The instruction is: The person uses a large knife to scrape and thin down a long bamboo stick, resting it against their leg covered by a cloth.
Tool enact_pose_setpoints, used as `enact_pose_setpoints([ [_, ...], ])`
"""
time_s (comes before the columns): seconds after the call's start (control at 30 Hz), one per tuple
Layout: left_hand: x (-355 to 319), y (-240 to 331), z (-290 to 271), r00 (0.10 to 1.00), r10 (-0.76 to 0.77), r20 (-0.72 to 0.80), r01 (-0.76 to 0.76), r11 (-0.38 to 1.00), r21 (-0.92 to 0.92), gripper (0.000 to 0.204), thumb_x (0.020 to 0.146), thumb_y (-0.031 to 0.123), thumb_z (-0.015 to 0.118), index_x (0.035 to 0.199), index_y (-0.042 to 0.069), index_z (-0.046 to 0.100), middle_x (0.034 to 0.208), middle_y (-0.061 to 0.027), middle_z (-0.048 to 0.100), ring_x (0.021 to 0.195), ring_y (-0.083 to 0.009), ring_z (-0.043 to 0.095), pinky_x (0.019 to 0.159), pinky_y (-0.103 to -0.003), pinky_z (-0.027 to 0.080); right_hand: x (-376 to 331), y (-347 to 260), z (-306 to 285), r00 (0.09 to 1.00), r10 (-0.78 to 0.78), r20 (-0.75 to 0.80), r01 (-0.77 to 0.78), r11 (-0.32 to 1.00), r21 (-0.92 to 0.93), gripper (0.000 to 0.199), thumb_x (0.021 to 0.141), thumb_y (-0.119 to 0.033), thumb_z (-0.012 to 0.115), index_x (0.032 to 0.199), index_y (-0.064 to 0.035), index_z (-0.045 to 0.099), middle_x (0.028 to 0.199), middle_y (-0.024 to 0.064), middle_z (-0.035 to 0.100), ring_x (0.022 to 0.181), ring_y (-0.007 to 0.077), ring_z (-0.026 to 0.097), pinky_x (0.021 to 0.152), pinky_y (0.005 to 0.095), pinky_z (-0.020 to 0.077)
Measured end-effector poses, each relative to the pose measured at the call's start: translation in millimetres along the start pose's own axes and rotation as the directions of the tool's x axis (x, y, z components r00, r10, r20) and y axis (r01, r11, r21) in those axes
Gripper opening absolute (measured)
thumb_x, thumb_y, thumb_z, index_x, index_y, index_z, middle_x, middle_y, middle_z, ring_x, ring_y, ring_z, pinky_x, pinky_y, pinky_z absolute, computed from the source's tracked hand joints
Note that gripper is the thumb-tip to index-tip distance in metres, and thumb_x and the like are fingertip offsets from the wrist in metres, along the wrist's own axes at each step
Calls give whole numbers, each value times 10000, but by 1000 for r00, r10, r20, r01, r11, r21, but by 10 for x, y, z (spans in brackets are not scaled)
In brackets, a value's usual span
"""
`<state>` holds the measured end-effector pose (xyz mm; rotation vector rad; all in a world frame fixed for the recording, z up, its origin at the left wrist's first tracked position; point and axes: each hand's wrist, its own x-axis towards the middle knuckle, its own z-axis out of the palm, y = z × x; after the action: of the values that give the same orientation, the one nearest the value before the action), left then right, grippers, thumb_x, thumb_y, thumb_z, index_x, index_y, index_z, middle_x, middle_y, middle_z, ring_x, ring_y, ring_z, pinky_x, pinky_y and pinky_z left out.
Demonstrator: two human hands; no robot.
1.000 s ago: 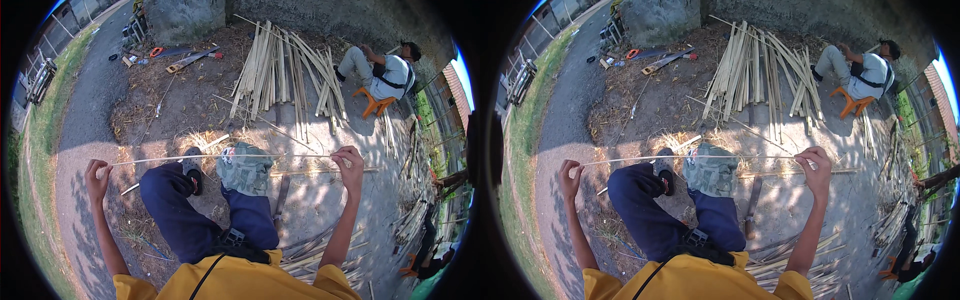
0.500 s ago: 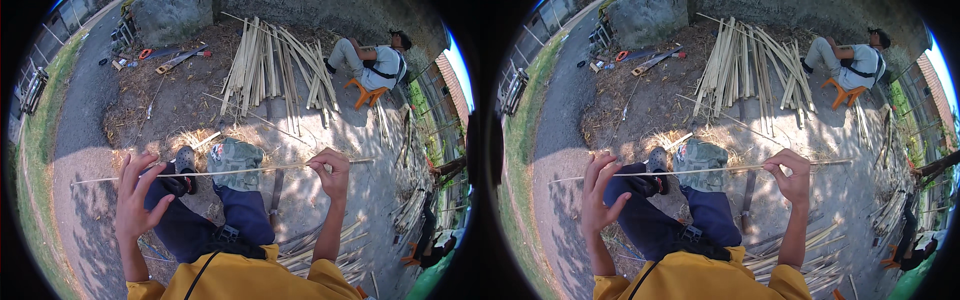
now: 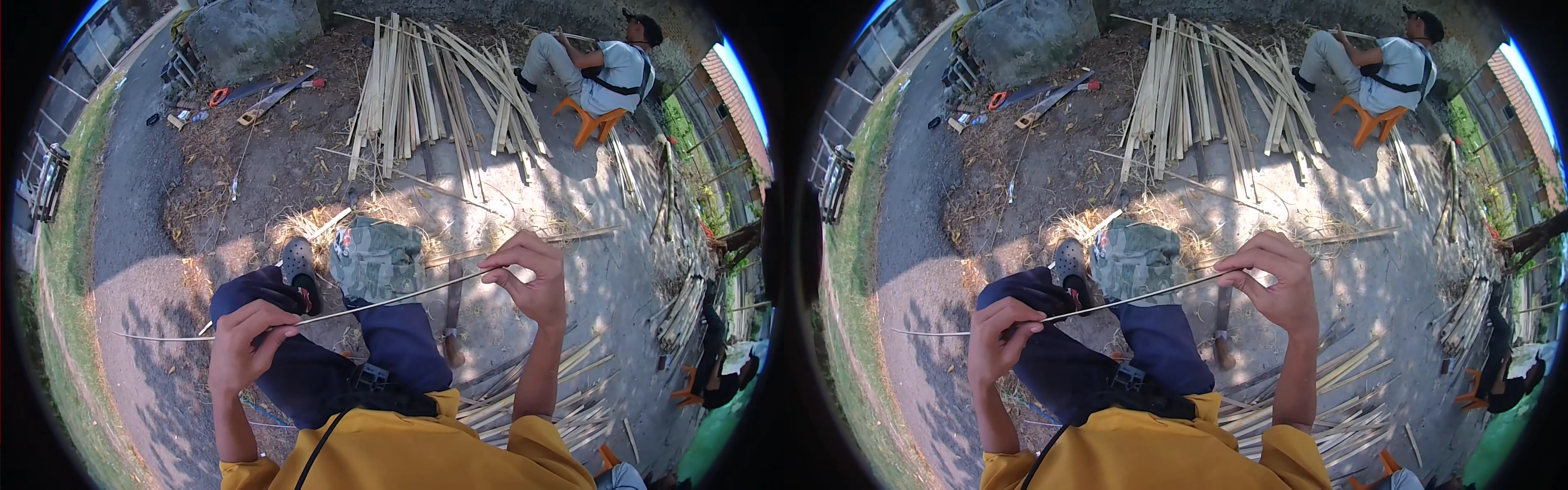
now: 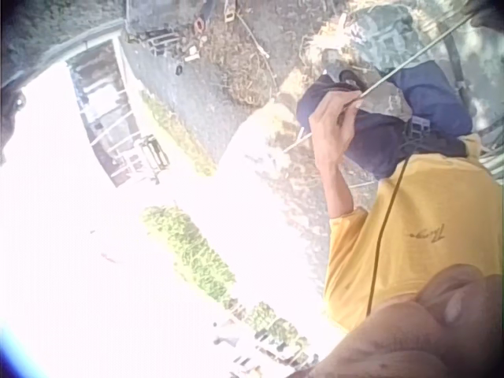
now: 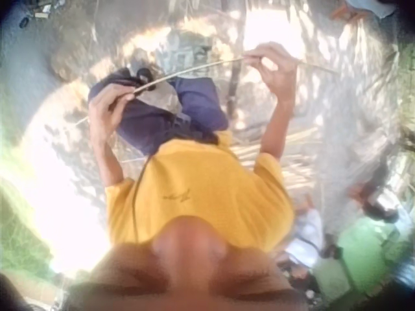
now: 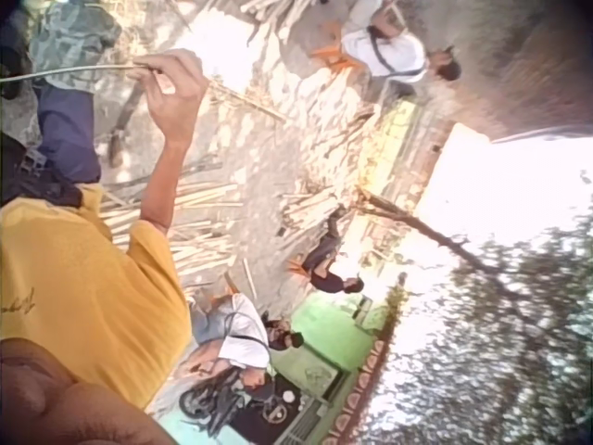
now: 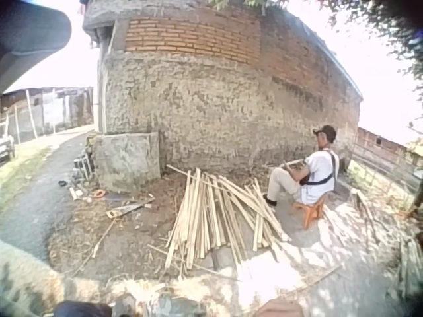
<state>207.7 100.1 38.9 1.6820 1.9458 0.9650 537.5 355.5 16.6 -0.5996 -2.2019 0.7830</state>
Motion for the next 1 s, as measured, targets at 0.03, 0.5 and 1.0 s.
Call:
enact_pose_setpoints([
  [0.03, -14, -14, 4, 1000, -12, -13, 12, 1000, -7, 119, 890, -24, 782, 1007, -2, 776, 886, -102, 739, 755, -219, 731, 637, -306, 552, -9, -5, 6, 1000, 6, -2, -6, 1000, 0, 167, 773, -125, 914, 917, -84, 840, 796, 28, 732, 744, 175, 667, 688, 318, 494],
  [0.5, -46, -40, 78, 989, -147, -7, 146, 985, -92, 162, 917, -20, 776, 1078, -5, 788, 884, -74, 740, 633, -116, 661, 562, -247, 491, 14, 25, 41, 999, -8, -53, 6, 999, -34, 107, 815, -151, 878, 851, -79, 807, 801, 28, 740, 768, 204, 665, 714, 344, 486],
  [1.0, 223, -264, 541, 900, -436, 17, 429, 878, -212, 118, 1026, 47, 697, 1102, -25, 751, 717, -55, 696, 538, -46, 576, 470, -247, 445, -1583, 2850, 1199, 383, 924, 12, -837, 353, -418, 648, 881, -459, 793, 1383, -104, 592, 1276, 221, 731, 1212, 399, 698, 997, 506, 550],
])
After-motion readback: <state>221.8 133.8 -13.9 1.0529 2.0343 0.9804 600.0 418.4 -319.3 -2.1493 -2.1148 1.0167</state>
